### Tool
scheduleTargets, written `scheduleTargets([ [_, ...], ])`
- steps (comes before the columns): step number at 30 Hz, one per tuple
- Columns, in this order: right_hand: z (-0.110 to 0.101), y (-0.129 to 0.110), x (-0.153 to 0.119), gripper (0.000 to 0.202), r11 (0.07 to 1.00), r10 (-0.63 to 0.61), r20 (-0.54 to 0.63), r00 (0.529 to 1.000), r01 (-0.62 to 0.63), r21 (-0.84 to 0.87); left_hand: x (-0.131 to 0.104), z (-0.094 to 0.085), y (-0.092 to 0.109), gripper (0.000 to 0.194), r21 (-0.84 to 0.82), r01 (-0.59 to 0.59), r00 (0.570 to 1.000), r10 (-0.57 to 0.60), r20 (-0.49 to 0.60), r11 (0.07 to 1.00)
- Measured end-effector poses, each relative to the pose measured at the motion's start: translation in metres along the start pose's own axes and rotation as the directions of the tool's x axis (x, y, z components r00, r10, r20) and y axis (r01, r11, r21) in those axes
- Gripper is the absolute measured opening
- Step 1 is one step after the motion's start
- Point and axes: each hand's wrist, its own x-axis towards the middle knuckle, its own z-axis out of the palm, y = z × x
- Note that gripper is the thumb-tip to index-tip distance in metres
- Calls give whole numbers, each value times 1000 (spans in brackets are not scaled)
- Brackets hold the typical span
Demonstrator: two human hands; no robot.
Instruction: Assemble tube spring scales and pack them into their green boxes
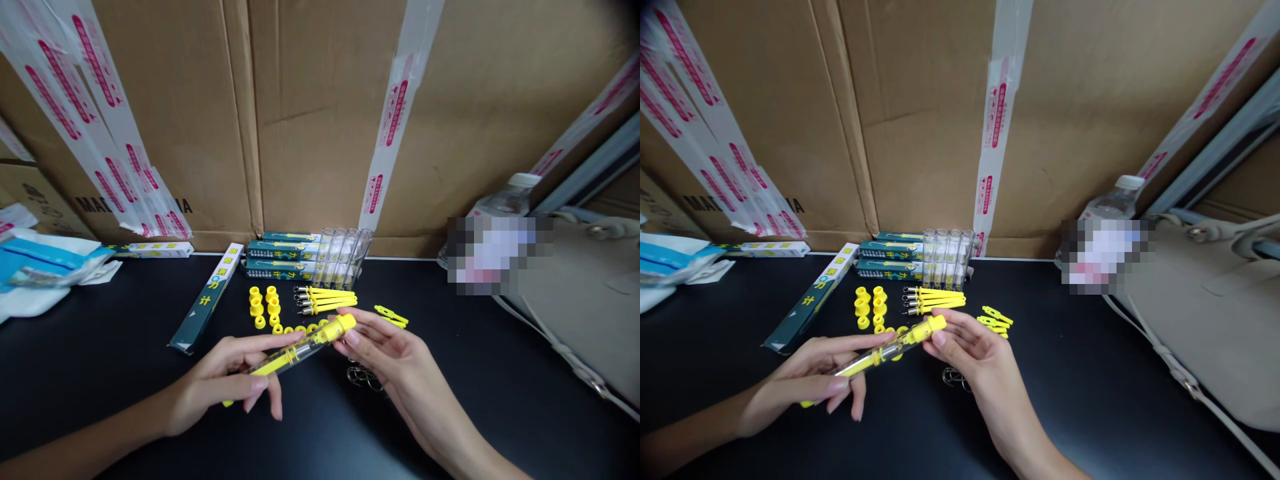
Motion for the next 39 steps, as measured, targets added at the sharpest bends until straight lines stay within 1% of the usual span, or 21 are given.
scheduleTargets([
  [4, 2, -3, 0, 40, 999, 11, -27, 1000, -12, -32, 2, -1, -3, 65, -48, 12, 1000, -12, 2, 999],
  [8, 1, -3, -1, 41, 998, -2, -35, 999, 0, -61, 1, 1, -3, 62, -32, 10, 1000, -10, 14, 999],
  [10, -1, -2, -1, 40, 996, -15, -28, 999, 13, -83, 0, 3, -2, 64, 20, 2, 1000, -2, 12, 1000],
  [14, -3, -2, 2, 37, 993, -26, -15, 1000, 24, -117, -3, 8, 1, 61, 159, -27, 999, 34, -43, 987],
  [18, -4, -3, 5, 37, 985, -44, -32, 999, 38, -168, -3, 10, 3, 58, 235, -62, 994, 81, -76, 970],
  [21, -5, -3, 5, 38, 975, -60, -31, 998, 52, -215, -2, 11, 1, 55, 278, -87, 990, 115, -88, 957],
  [27, -5, -4, 5, 39, 967, -75, -41, 996, 62, -248, -2, 12, -1, 52, 345, -67, 989, 108, -102, 936],
  [32, -6, -3, 6, 51, 976, -53, -22, 998, 48, -212, -1, 12, -2, 52, 345, -102, 986, 142, -91, 933],
  [34, -6, -3, 5, 51, 976, -43, -26, 999, 37, -214, -1, 11, -2, 52, 345, -95, 987, 135, -92, 934],
  [39, -6, -5, 4, 47, 971, -37, -26, 999, 30, -236, -2, 11, -2, 54, 373, -29, 992, 72, -100, 927],
])
